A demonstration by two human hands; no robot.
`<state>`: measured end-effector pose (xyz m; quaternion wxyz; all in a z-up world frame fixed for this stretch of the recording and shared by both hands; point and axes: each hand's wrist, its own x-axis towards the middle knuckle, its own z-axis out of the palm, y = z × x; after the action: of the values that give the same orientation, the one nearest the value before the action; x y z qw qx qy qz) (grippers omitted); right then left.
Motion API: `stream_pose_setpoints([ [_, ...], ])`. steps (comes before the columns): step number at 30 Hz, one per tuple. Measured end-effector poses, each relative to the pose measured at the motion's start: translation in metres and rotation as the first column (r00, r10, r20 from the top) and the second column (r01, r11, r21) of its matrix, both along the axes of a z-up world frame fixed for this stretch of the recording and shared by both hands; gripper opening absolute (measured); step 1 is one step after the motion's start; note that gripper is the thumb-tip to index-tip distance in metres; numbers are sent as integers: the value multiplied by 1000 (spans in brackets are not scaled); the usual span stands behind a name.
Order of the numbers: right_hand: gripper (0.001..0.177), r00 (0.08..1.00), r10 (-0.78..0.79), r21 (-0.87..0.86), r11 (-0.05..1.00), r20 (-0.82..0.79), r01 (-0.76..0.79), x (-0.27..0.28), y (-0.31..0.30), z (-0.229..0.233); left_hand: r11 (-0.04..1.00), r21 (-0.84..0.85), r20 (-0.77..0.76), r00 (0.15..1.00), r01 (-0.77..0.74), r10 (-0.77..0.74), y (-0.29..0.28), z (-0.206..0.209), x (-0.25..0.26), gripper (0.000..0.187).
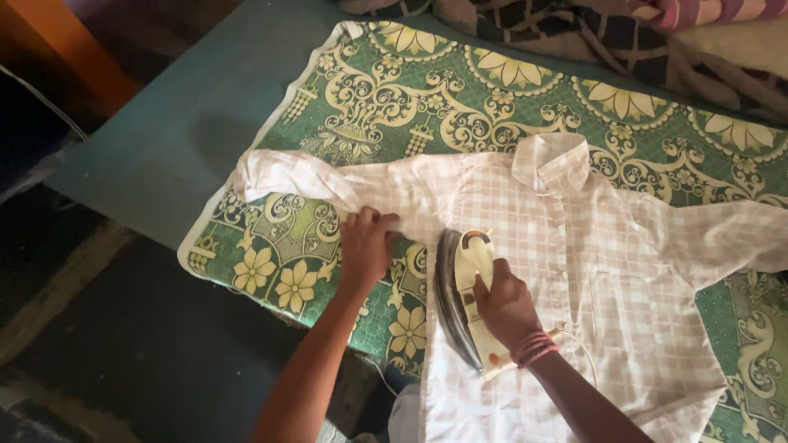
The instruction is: The person lays a checkered shirt flat on a patterned ironing board, smooths the fabric, and uses a steam iron to press the shirt. The person irons the body and sleeves, adjusting the shirt as needed.
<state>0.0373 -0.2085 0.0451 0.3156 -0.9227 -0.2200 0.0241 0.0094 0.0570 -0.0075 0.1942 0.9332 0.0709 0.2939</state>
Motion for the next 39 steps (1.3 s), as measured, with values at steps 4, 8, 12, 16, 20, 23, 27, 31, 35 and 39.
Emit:
stream_pose_setpoints([
  [4,24,996,81,-26,996,-33,-81,-11,-11,5,982,73,-17,985,-171,173,-7,0,6,9],
  [8,25,987,161,13,987,10,-161,-16,-16,8,963,104,13,969,-248,248,-8,-2,7,13],
  [12,24,989,147,-55,987,-32,-149,-7,-12,8,960,111,22,967,-256,256,-7,-3,8,11],
  [16,24,982,182,-33,983,48,-180,2,-8,13,954,123,10,961,-274,275,-10,-3,9,12],
  [20,24,979,123,-53,990,-161,-133,-7,-7,23,946,151,-18,956,-287,293,-9,-1,11,9],
  [23,22,973,156,-43,985,-170,-165,-27,-19,28,947,166,-39,957,-277,287,-11,-3,10,11],
  [27,24,954,208,-31,975,-216,-220,-45,-37,34,948,159,-8,960,-275,280,-9,-5,11,9],
  [31,25,952,243,-2,969,-186,-247,-56,-40,39,952,135,16,961,-274,275,-10,-1,9,12],
  [35,22,967,168,-95,977,-194,-189,-52,-34,35,952,146,-2,962,-270,273,-11,0,10,12],
  [39,22,986,166,8,986,-11,-166,-38,-18,22,945,166,-35,956,-282,291,-11,-1,10,8],
])
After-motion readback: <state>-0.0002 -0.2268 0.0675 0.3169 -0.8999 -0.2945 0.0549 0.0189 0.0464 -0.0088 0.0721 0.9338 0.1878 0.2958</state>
